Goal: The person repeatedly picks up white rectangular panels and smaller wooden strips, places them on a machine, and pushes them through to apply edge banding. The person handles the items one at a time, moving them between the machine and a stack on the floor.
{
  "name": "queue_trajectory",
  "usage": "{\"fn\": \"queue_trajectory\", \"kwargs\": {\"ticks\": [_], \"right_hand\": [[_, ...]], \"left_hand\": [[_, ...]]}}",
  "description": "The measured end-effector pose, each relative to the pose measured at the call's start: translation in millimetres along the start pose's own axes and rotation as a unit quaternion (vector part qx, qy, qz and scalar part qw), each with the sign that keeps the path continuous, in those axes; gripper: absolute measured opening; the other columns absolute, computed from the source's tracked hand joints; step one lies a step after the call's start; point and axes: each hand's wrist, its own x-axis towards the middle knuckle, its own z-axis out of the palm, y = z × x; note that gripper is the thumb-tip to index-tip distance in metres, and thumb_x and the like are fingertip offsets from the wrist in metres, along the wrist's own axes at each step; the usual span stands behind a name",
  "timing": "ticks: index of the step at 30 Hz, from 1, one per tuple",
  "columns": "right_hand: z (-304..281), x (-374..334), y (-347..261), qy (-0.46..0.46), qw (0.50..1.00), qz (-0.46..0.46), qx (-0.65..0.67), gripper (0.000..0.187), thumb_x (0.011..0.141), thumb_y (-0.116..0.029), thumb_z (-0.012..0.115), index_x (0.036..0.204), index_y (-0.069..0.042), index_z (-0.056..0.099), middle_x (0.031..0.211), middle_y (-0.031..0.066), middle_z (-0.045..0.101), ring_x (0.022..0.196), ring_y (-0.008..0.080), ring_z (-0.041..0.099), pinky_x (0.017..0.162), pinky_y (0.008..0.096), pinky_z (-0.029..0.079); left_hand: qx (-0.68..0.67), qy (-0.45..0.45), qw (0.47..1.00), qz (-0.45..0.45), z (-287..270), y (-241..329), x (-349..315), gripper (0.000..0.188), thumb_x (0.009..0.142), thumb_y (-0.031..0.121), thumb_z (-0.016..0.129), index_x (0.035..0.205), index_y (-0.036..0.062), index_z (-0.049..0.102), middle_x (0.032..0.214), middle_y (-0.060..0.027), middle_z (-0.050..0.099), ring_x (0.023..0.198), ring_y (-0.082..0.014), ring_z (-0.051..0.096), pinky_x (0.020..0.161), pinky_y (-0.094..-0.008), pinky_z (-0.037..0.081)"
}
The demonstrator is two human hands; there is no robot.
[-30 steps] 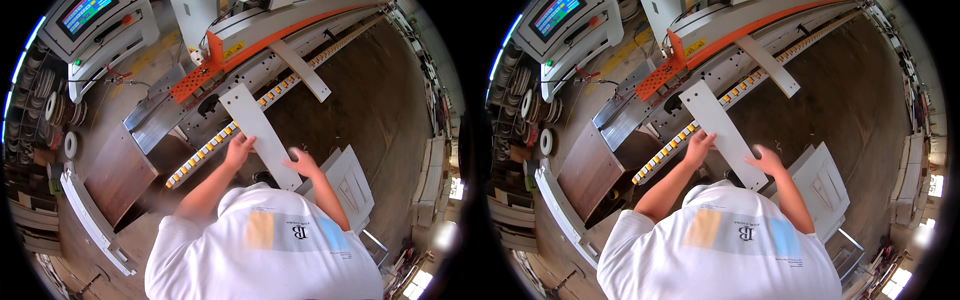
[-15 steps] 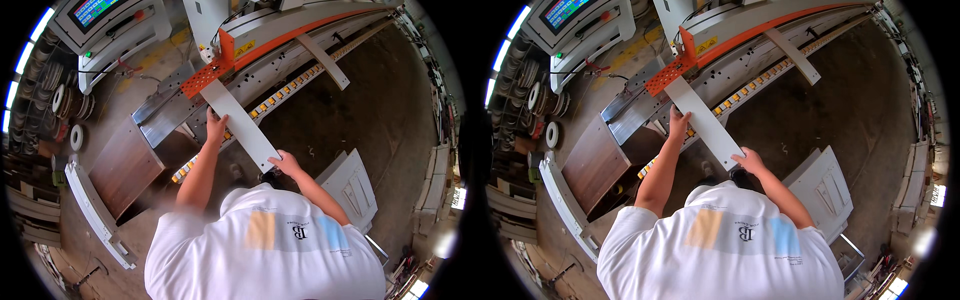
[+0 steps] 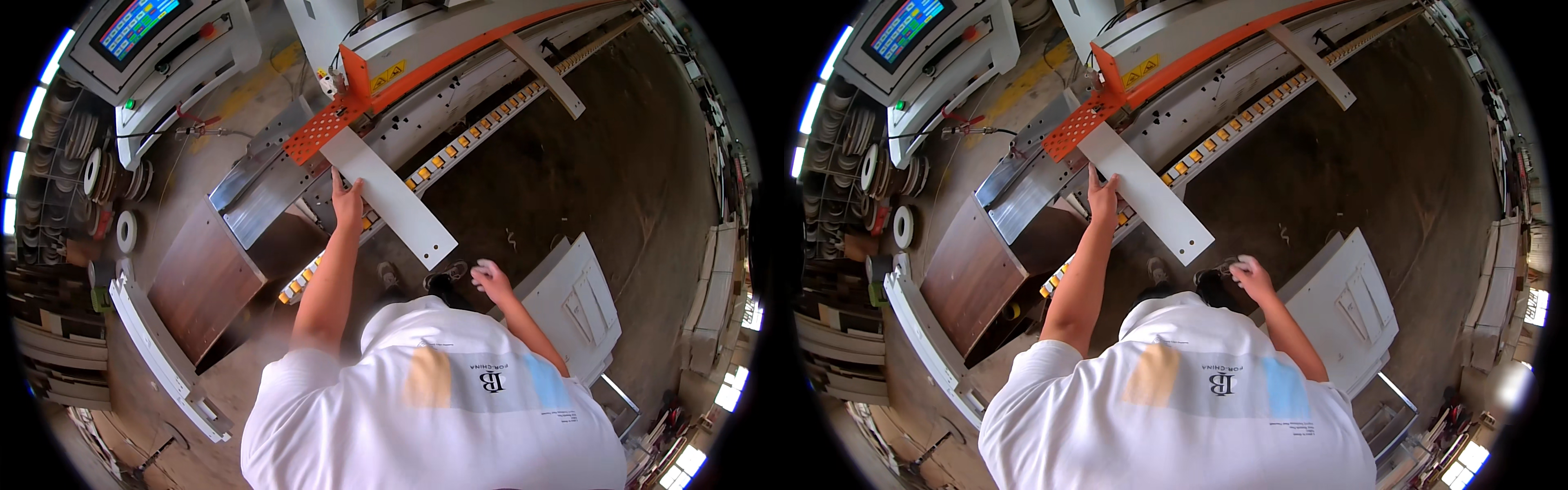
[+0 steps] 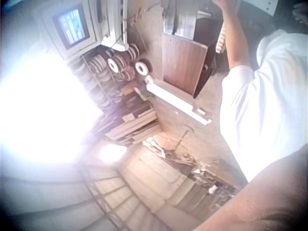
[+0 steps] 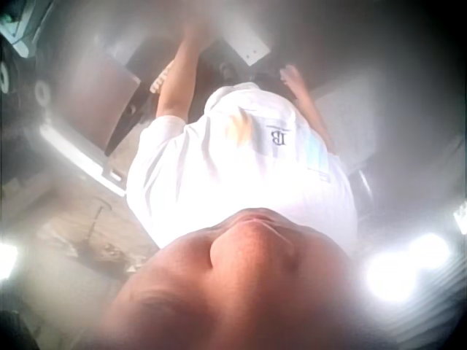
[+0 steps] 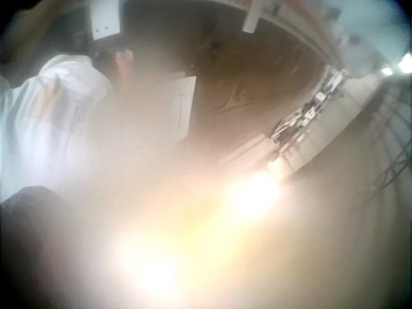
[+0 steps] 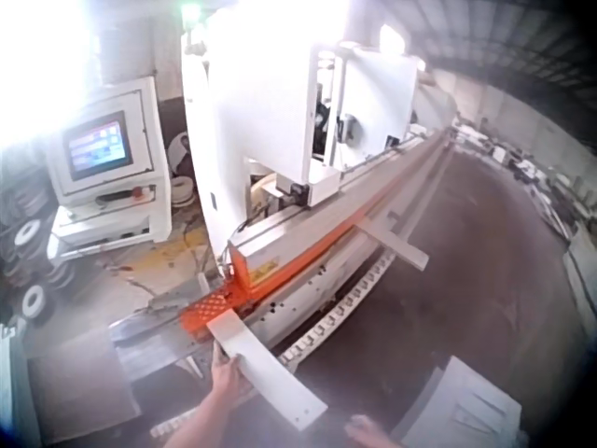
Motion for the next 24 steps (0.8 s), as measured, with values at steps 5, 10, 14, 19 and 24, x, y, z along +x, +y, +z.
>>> {"fn": "queue_trajectory", "kwargs": {"ticks": [5,10,14,19,24], "right_hand": [[-32.3,-45.2,80.8,0.067,0.993,0.097,-0.015,0.062,0.09,-0.037,0.076,0.136,-0.002,0.053,0.117,0.0096,0.07,0.086,0.0142,0.066,0.071,0.0304,0.054],[-36.0,-96.3,122.1,0.105,0.986,0.112,-0.062,0.059,0.089,-0.041,0.077,0.129,-0.002,0.058,0.11,0.011,0.072,0.088,0.0155,0.068,0.074,0.032,0.054],[-30.9,-112.6,130.7,0.131,0.98,0.104,-0.112,0.06,0.088,-0.045,0.076,0.126,-0.002,0.06,0.103,0.0128,0.073,0.093,0.0212,0.07,0.083,0.0348,0.054],[-12.7,-134.2,157.9,0.206,0.968,0.135,-0.052,0.054,0.087,-0.045,0.073,0.122,-0.005,0.065,0.103,0.011,0.073,0.093,0.023,0.069,0.083,0.0353,0.053],[-26.8,-150.6,190.4,0.195,0.963,0.177,-0.061,0.055,0.084,-0.047,0.071,0.123,-0.008,0.066,0.113,0.0112,0.073,0.104,0.0264,0.07,0.093,0.0377,0.054]], "left_hand": [[-0.042,-0.013,0.999,-0.01,33.4,4.2,4.1,0.081,0.098,0.004,0.059,0.163,0.0264,0.016,0.1,-0.0101,0.069,0.069,-0.0197,0.069,0.054,-0.0379,0.059],[-0.002,-0.014,1.0,0.008,71.1,-9.0,28.0,0.079,0.096,0.004,0.061,0.161,0.0271,0.022,0.098,-0.0074,0.067,0.066,-0.0174,0.065,0.052,-0.0362,0.056],[-0.049,-0.031,0.996,0.071,74.3,-38.2,73.4,0.077,0.093,0.006,0.067,0.157,0.0298,0.032,0.091,-0.0024,0.062,0.065,-0.0155,0.054,0.049,-0.0343,0.048],[0.027,-0.058,0.997,-0.053,145.2,-9.2,50.4,0.081,0.099,0.013,0.062,0.162,0.0325,0.015,0.134,-0.0148,0.058,0.101,-0.0314,0.065,0.075,-0.0424,0.059],[0.207,-0.058,0.976,-0.019,145.4,-14.3,68.9,0.077,0.1,0.02,0.062,0.162,0.0232,0.017,0.14,-0.013,0.054,0.114,-0.0304,0.062,0.087,-0.0435,0.055]]}}
